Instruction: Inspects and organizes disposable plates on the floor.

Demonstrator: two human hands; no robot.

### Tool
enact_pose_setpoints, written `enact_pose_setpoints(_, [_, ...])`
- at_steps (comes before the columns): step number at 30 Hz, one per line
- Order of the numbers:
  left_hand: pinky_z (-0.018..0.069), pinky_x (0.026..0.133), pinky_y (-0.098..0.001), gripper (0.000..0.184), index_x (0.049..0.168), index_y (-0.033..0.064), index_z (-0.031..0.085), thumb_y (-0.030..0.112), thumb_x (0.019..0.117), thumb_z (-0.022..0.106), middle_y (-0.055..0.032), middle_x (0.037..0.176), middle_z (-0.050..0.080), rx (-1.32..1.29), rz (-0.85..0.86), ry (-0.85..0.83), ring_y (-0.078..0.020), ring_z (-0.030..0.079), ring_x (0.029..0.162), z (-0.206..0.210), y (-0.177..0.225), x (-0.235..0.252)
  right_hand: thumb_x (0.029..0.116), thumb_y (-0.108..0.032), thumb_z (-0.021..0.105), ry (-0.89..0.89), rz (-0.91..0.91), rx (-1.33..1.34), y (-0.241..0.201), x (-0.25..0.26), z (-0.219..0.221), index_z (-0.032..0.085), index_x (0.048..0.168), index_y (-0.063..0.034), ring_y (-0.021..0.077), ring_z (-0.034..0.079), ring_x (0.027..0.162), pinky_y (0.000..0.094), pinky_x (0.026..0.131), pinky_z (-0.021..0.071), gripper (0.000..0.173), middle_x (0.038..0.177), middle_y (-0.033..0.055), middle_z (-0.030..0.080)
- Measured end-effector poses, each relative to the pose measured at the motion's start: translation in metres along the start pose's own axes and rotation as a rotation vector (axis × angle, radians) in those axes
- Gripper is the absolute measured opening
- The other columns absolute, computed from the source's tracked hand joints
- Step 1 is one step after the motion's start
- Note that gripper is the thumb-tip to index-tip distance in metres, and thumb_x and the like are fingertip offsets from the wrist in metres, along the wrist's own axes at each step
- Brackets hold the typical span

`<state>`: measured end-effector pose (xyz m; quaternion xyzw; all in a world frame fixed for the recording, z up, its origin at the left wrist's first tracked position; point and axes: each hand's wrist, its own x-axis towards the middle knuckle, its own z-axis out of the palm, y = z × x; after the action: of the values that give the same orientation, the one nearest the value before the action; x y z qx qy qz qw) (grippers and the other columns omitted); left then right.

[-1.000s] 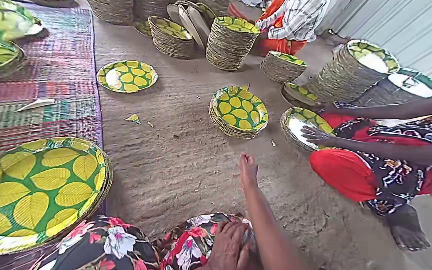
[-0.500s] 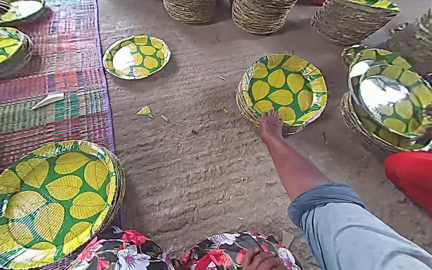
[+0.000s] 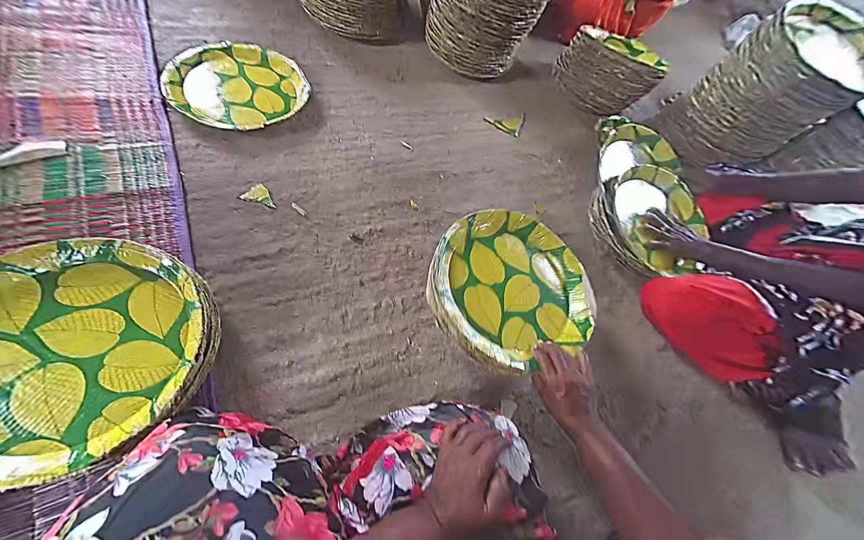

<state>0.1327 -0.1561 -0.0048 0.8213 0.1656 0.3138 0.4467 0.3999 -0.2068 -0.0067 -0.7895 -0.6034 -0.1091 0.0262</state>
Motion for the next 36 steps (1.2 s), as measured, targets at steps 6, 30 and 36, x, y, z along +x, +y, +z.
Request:
enact_pose_setpoints(6, [0.0416, 0.111, -0.0568, 0.042, 0.12, -0.0007, 0.072, 0.017, 0.0964, 0.042, -0.0186, 0.125, 0.071, -0.003, -0.035, -0.115, -0.0368, 0.065, 0.124, -0.008, 0.01, 0.0, 0.0894, 0.01, 0.058, -0.072, 0.489, 0.014, -0.029, -0.08, -0.039, 0.057, 0.144, 0.0019, 0.0552, 0.029, 0.15, 0.0801, 0.115, 0.0178, 0.055, 0.158, 0.0357, 0.038])
enact_pose_setpoints(30, [0.0456, 0.107, -0.0605, 0.042, 0.138, -0.0039, 0.057, 0.022, 0.1101, 0.042, -0.0244, 0.144, 0.057, 0.642, -0.247, -0.886, -0.0413, 0.058, 0.132, -0.066, 0.089, 0.018, 0.1047, -0.023, 0.059, -0.422, 0.498, 0.415, -0.163, 0.04, -0.072, 0.052, 0.148, -0.0059, 0.0419, 0.044, 0.143, 0.061, 0.112, 0.0399, 0.047, 0.151, 0.0254, 0.05])
enact_pose_setpoints(36, [0.0416, 0.115, -0.0564, 0.052, 0.153, 0.004, 0.047, 0.03, 0.1084, 0.052, -0.0235, 0.146, 0.057, 0.449, -0.331, -0.59, -0.0372, 0.057, 0.135, -0.136, 0.125, 0.018, 0.1077, -0.018, 0.051, -0.274, 0.502, 0.46, -0.165, 0.042, -0.074, 0.055, 0.146, -0.0041, 0.0433, 0.04, 0.147, 0.0633, 0.114, 0.0365, 0.041, 0.152, 0.0265, 0.048])
